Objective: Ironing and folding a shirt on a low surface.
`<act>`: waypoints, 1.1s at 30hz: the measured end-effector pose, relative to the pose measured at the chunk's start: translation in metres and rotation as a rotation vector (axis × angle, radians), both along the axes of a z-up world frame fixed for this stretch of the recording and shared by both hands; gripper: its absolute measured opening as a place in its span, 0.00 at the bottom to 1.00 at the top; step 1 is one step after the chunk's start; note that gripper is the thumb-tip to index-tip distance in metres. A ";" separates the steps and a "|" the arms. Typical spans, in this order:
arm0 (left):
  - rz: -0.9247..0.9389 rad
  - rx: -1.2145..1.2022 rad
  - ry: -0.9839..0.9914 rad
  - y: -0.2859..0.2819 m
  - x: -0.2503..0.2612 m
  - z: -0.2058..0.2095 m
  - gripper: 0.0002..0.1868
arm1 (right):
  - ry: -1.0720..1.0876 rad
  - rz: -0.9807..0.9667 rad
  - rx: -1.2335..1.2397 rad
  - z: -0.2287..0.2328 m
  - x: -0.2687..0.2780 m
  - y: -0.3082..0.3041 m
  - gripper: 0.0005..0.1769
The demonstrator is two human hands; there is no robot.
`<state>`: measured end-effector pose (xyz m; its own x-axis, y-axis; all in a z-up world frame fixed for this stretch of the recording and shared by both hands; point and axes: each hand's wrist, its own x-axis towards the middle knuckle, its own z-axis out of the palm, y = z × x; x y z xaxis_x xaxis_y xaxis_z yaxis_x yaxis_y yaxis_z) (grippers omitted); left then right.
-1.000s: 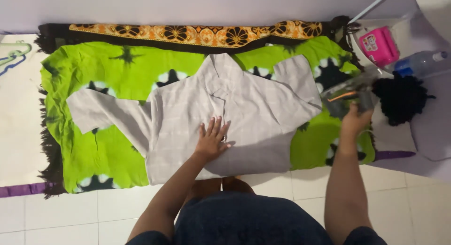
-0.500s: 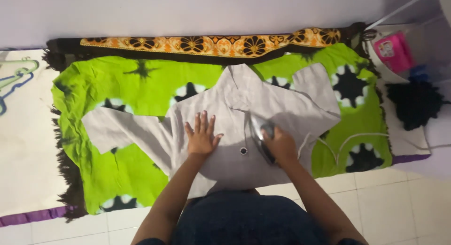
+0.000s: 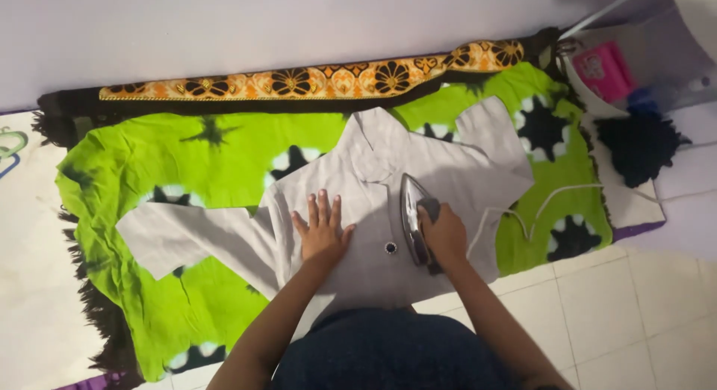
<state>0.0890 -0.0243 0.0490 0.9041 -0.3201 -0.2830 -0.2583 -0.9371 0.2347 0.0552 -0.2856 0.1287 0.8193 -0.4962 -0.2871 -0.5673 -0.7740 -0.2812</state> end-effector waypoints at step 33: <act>0.215 -0.298 -0.321 0.081 0.049 -0.031 0.38 | -0.129 0.137 0.052 -0.010 0.042 -0.031 0.30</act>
